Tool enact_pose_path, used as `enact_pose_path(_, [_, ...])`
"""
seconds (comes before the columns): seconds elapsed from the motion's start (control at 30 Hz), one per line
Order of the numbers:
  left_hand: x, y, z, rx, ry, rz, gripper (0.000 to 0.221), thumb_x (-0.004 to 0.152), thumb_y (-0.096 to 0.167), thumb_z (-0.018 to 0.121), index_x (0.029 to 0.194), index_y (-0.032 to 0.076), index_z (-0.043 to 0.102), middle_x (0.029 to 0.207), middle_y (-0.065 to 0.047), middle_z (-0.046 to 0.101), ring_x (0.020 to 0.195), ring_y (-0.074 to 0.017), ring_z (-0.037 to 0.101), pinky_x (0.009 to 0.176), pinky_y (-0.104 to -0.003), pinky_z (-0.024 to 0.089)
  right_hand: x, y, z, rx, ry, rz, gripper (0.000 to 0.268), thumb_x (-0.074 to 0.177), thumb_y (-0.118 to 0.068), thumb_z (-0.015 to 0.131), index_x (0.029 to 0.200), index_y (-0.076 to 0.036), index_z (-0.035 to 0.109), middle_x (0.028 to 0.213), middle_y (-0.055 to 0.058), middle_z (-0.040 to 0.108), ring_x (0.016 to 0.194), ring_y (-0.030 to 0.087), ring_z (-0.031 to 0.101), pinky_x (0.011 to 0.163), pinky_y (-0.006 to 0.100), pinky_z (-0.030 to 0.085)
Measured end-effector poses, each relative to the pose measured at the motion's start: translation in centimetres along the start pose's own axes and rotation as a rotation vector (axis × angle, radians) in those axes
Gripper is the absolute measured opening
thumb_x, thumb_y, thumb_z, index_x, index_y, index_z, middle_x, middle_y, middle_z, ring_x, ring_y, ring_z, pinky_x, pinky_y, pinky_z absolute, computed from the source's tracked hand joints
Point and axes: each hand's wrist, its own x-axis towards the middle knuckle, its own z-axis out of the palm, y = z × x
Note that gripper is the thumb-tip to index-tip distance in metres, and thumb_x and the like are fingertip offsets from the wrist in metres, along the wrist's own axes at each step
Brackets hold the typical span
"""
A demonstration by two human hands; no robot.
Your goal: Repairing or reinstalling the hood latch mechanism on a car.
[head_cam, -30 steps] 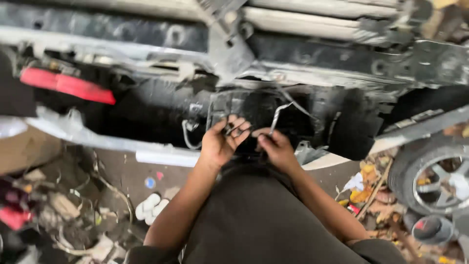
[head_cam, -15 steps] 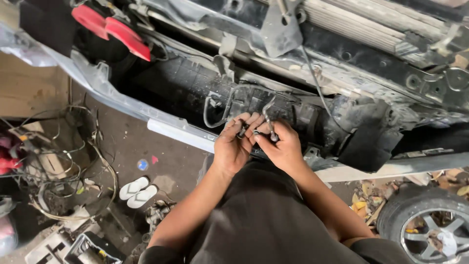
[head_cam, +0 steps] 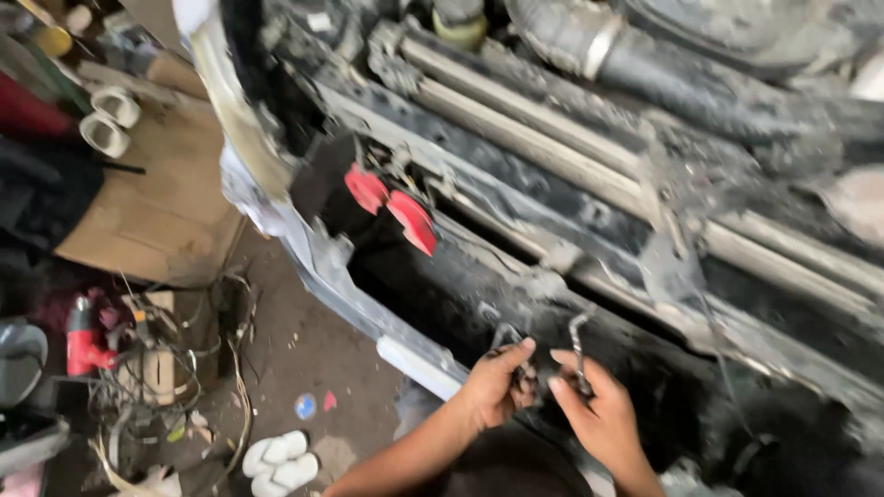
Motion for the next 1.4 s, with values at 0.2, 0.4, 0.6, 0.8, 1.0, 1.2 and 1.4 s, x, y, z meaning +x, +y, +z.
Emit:
enact_pose_path(0.2, [-2.1,21.1,-1.1,0.247,-0.1,0.247,0.032,0.099,0.036,0.071,0.079,0.013,0.06,0.066,0.001,0.056,0.051,-0.0097,0.047,0.042,-0.024,0.032,7.2,-2.1,6.6,-0.012,0.132,0.166,0.037,0.09,-0.015,0.073,0.125,-0.006,0.07,0.088,0.0,0.068,0.076,0.006,0.056,0.069,0.023,0.047])
enact_pose_path(0.4, [-1.7,49.7,0.0,1.168,0.261,1.034,0.038,0.099,0.036,0.071,0.08,0.003,0.066,0.066,-0.007,0.058,0.06,-0.0227,0.055,0.054,-0.037,0.045,12.1,-2.8,14.7,-0.059,0.162,0.361,0.037,0.094,-0.013,0.074,0.13,-0.007,0.072,0.079,0.005,0.06,0.07,0.011,0.05,0.065,0.028,0.041])
enact_pose_path(0.6, [2.4,67.0,4.9,1.894,0.642,1.273,0.043,0.083,0.048,0.081,0.095,0.007,0.076,0.091,-0.019,0.074,0.083,-0.0403,0.071,0.07,-0.051,0.055,16.9,-3.4,20.7,-0.281,0.151,0.316,0.036,0.086,-0.022,0.079,0.12,-0.011,0.077,0.093,0.004,0.078,0.088,0.012,0.071,0.08,0.029,0.054])
enact_pose_path(0.8, [9.2,73.0,7.5,2.254,0.728,0.799,0.043,0.075,0.048,0.084,0.099,0.013,0.078,0.105,-0.012,0.075,0.097,-0.0309,0.073,0.078,-0.042,0.059,21.6,-8.5,23.6,-0.229,0.012,-0.071,0.035,0.09,-0.017,0.068,0.124,-0.009,0.073,0.119,0.009,0.077,0.112,0.02,0.07,0.099,0.035,0.05])
enact_pose_path(1.0, [15.8,74.8,5.4,2.318,0.786,0.894,0.016,0.09,0.016,0.066,0.096,0.015,0.08,0.102,-0.011,0.077,0.094,-0.0299,0.075,0.074,-0.04,0.061,21.6,-4.2,24.2,-0.332,0.09,0.321,0.037,0.084,-0.022,0.075,0.119,-0.013,0.077,0.11,0.005,0.079,0.107,0.018,0.074,0.096,0.033,0.056])
enact_pose_path(1.2, [16.0,75.0,5.0,2.316,0.78,0.882,0.019,0.091,0.015,0.063,0.096,0.014,0.081,0.101,-0.012,0.077,0.094,-0.0309,0.075,0.073,-0.042,0.061,23.3,-6.5,24.5,-0.365,0.023,0.204,0.039,0.083,-0.022,0.076,0.12,-0.012,0.073,0.11,0.007,0.082,0.109,0.019,0.075,0.093,0.034,0.057])
enact_pose_path(1.4, [15.1,75.1,5.4,2.268,0.758,0.866,0.02,0.091,0.013,0.061,0.099,0.011,0.08,0.103,-0.015,0.076,0.096,-0.0328,0.074,0.077,-0.043,0.061,24.6,-9.8,24.2,-0.304,-0.018,0.254,0.045,0.085,-0.021,0.072,0.129,-0.012,0.07,0.114,0.007,0.076,0.111,0.021,0.071,0.098,0.036,0.054])
